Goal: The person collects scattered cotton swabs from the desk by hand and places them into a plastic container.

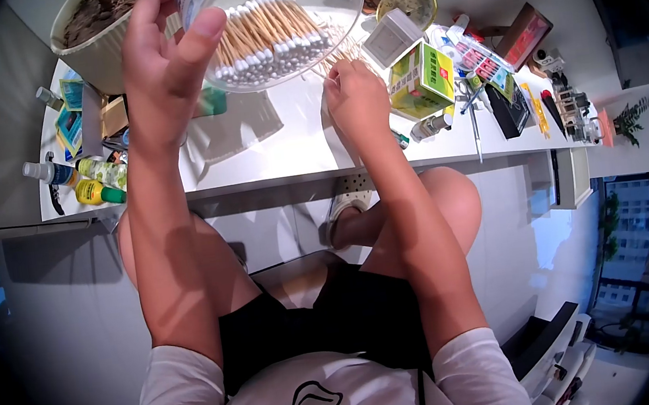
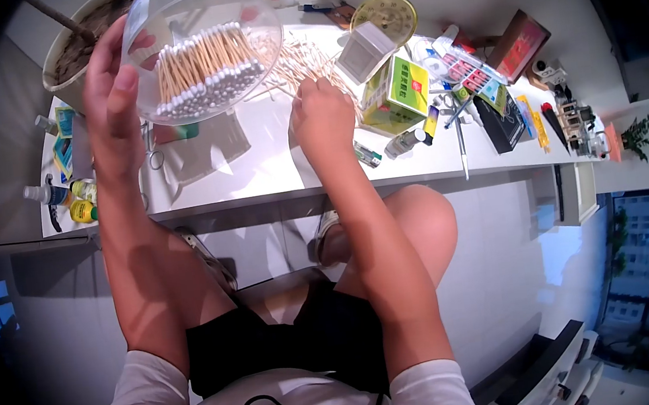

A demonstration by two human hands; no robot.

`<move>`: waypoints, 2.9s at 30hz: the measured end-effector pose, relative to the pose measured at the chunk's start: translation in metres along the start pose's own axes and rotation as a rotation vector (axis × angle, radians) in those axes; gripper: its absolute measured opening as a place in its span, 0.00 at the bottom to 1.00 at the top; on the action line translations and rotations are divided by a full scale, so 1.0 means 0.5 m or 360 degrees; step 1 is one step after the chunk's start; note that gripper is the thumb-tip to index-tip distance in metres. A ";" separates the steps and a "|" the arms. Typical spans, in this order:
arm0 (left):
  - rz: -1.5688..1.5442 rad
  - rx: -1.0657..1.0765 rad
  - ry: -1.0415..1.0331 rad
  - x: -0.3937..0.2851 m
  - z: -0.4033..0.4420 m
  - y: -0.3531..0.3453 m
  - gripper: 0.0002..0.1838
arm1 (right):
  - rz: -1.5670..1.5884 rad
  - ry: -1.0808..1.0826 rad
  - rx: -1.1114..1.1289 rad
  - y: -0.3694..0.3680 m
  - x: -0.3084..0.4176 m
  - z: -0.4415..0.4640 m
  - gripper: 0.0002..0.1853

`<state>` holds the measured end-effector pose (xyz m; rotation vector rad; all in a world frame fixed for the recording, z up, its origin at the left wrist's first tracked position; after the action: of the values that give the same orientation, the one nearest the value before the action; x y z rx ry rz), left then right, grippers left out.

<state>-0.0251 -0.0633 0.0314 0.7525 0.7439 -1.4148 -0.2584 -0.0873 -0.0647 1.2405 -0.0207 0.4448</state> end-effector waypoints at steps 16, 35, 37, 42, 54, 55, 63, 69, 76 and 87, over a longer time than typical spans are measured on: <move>-0.0006 -0.0117 0.0064 -0.014 0.000 0.002 0.41 | 0.0492 0.0690 -0.1149 0.338 0.125 -0.082 0.09; -0.0254 0.0064 -0.0036 -0.021 -0.005 -0.071 0.39 | 0.0497 0.0962 -0.0735 0.256 0.241 -0.049 0.16; -0.0241 0.0067 -0.0043 -0.021 -0.005 -0.069 0.39 | 0.0486 0.0961 -0.0705 0.249 0.248 -0.048 0.15; -0.0095 0.0012 -0.0048 -0.007 -0.005 -0.051 0.50 | 0.0611 0.0960 -0.0708 0.273 0.232 -0.048 0.11; 0.0051 -0.0063 0.0030 -0.008 0.000 -0.010 0.49 | 0.0274 -0.0234 0.0246 0.096 0.019 -0.001 0.09; 0.0043 -0.0060 0.0029 -0.007 0.000 -0.013 0.49 | 0.0149 -0.0197 0.0219 0.078 0.013 -0.001 0.09; -0.0029 -0.0038 0.0039 -0.015 -0.004 -0.018 0.47 | -0.0225 -0.0170 0.0084 -0.030 0.000 -0.006 0.04; -0.0077 -0.0037 0.0134 -0.021 -0.006 -0.022 0.47 | -0.0442 -0.0204 0.0034 -0.054 0.009 -0.004 0.05; 0.0004 -0.0078 0.0038 -0.023 -0.004 -0.011 0.45 | -0.0175 -0.0414 -0.0066 0.050 -0.003 0.017 0.06; -0.0069 -0.0173 0.0089 -0.022 -0.002 0.005 0.40 | 0.2063 -0.0166 -0.1084 0.304 -0.030 -0.038 0.09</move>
<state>-0.0229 -0.0560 0.0398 0.6971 0.8782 -1.3849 -0.3277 -0.0364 0.0632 0.4246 -1.0246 1.3455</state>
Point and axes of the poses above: each hand's wrist, its own z-axis towards the middle knuckle, its own y-axis out of the back of the hand, x = y × z, the point moved 7 cm from there along z, towards the middle knuckle, and after that the axes turned 7 degrees about x, right-handed, at the moved point
